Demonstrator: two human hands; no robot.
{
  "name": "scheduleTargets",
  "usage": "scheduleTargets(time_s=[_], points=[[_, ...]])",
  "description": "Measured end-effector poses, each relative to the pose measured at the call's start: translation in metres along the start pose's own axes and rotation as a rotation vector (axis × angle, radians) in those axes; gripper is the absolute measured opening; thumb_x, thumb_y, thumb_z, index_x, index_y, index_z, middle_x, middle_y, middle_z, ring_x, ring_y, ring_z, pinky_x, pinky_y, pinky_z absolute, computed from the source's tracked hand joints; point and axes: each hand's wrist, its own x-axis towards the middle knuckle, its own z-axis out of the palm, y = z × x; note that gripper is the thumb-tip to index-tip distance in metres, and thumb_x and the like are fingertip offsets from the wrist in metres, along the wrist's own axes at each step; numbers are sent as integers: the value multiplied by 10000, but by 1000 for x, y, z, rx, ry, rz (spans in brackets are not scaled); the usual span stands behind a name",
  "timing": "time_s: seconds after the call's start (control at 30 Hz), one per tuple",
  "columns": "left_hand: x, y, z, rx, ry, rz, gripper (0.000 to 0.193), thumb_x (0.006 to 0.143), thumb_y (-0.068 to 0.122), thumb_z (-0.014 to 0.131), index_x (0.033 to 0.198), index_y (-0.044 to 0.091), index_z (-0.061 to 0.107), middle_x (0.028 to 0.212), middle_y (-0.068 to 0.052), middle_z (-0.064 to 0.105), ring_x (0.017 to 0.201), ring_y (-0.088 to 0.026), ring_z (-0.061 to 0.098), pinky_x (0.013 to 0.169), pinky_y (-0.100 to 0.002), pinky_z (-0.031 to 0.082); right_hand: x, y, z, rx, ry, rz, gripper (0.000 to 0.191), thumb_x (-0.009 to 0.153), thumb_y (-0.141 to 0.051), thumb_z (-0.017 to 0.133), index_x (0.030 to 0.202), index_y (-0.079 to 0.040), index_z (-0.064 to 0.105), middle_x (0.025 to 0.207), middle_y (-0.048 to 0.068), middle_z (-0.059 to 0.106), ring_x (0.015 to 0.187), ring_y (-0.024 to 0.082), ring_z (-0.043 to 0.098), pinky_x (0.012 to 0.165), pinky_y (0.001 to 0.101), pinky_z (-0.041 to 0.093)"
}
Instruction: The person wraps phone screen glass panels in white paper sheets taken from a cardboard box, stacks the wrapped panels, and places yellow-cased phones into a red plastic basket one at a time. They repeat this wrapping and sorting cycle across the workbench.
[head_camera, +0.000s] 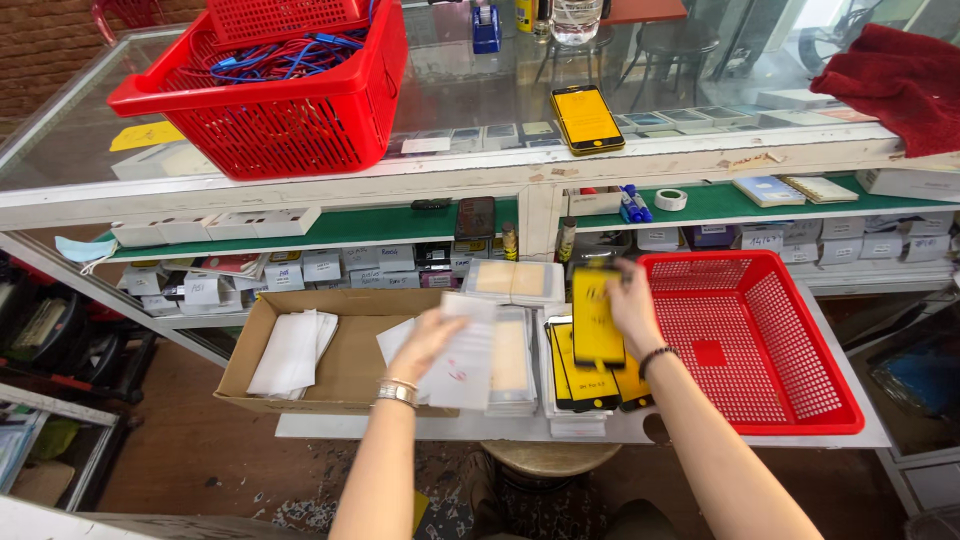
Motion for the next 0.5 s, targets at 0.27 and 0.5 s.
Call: scheduleTargets(time_s=[0.27, 0.5], points=[[9, -59, -66, 542, 570, -152, 631, 794, 151, 737, 1380, 31, 537, 1295, -208, 632, 1183, -360, 587, 1014, -442, 473, -46, 59, 20, -688, 141, -377, 714, 767, -126, 748, 1435, -159, 497, 1255, 205, 561, 1177, 401, 521, 1022, 492, 440], [-5, -40, 1, 808, 899, 101, 853, 742, 205, 814, 1473, 44, 403, 1402, -237, 519, 1336, -399, 441, 1112, -507, 358, -58, 76, 30, -839, 129, -338, 620, 796, -178, 714, 1389, -149, 535, 1470, 189, 449, 1303, 394, 404, 1119, 556, 322]])
